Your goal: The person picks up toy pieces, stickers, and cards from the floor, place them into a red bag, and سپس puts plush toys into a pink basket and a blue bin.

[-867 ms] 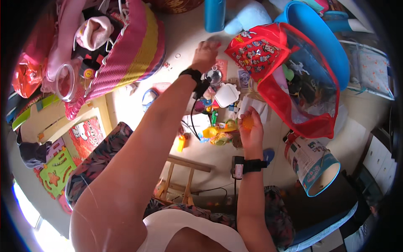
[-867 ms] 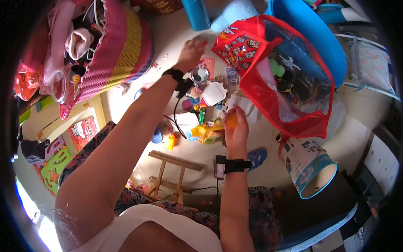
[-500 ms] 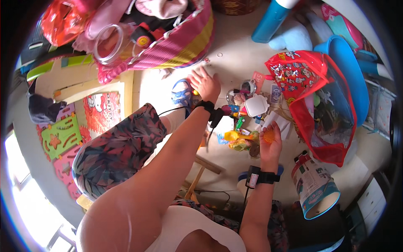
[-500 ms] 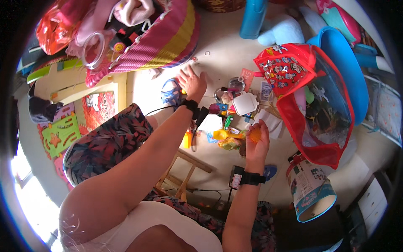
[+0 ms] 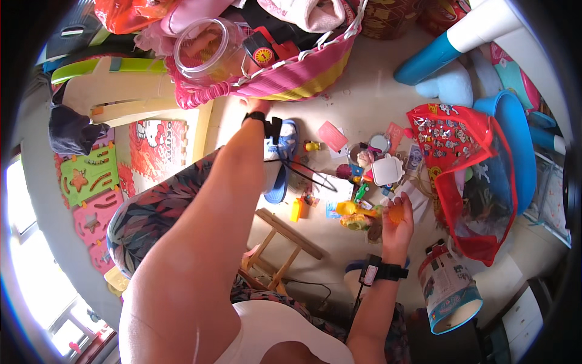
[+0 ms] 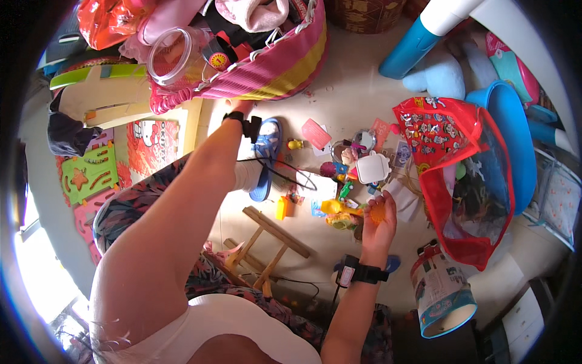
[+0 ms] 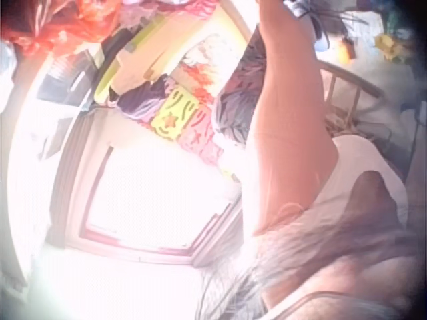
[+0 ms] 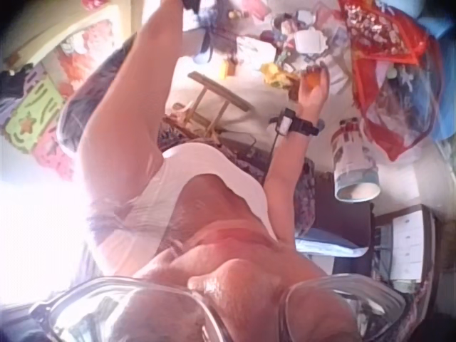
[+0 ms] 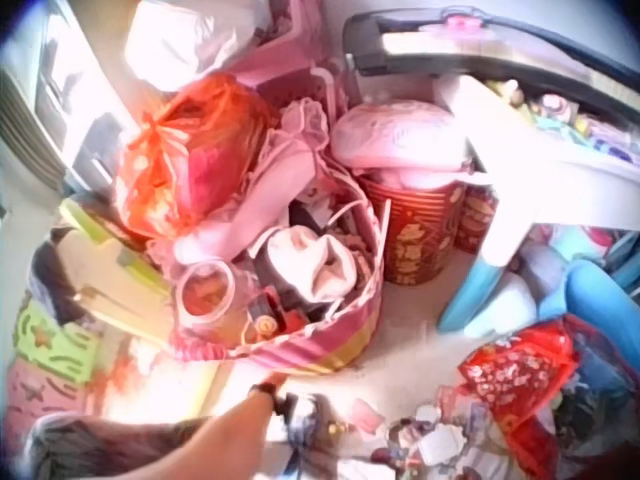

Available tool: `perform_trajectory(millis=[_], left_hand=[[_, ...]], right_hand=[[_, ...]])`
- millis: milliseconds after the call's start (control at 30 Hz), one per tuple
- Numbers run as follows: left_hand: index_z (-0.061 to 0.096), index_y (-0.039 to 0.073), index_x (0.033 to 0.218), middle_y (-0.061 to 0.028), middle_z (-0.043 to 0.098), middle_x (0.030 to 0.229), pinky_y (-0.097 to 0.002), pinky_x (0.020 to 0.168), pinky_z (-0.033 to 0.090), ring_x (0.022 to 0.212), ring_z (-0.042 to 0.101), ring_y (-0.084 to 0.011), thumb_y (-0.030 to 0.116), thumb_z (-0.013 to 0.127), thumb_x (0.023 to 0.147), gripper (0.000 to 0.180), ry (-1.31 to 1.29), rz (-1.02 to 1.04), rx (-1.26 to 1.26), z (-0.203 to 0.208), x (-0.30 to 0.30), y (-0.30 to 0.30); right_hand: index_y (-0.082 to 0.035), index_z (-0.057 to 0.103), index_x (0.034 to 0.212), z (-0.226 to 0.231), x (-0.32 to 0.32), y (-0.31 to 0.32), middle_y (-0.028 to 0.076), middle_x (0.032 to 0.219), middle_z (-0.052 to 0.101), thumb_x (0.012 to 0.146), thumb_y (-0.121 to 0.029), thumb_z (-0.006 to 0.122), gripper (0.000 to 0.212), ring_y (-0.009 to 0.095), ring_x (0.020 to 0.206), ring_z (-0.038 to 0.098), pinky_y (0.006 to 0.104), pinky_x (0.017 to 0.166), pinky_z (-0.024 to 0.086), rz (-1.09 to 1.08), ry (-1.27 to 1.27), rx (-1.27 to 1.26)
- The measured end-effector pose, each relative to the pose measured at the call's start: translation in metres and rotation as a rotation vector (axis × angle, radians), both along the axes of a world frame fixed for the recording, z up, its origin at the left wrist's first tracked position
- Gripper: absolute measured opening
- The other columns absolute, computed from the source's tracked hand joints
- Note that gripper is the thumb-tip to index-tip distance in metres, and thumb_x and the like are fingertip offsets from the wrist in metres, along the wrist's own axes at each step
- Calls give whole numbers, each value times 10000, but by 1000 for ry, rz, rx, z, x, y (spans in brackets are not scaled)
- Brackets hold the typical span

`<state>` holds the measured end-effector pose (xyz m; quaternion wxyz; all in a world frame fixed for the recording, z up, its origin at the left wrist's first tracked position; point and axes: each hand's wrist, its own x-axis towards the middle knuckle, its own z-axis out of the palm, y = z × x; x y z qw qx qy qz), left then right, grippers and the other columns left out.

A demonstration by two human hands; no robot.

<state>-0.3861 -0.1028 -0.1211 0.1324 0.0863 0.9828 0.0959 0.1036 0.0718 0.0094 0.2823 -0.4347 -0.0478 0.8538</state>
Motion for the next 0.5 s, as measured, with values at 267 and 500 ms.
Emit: perform_trajectory(millis=[267,500], left_hand=[[197,90,1398,-207,554,1124,-449,661,510,833,615,-317,371,635,828,771,350,280,521,5,23,-31],[338,97,1254,-140,527,919,-412,521,484,669,566,-246,227,590,832,509,-919,703,1090,8,213,38]], right_hand=[[-55,583,1097,2,-13,6,26,882,575,930,-183,546,214,158,826,546,278,704,454,16,-14,25],[-78,603,1082,55,-31,6,5,867,576,918,-172,565,193,153,800,552,269,705,453,75,-2,100]])
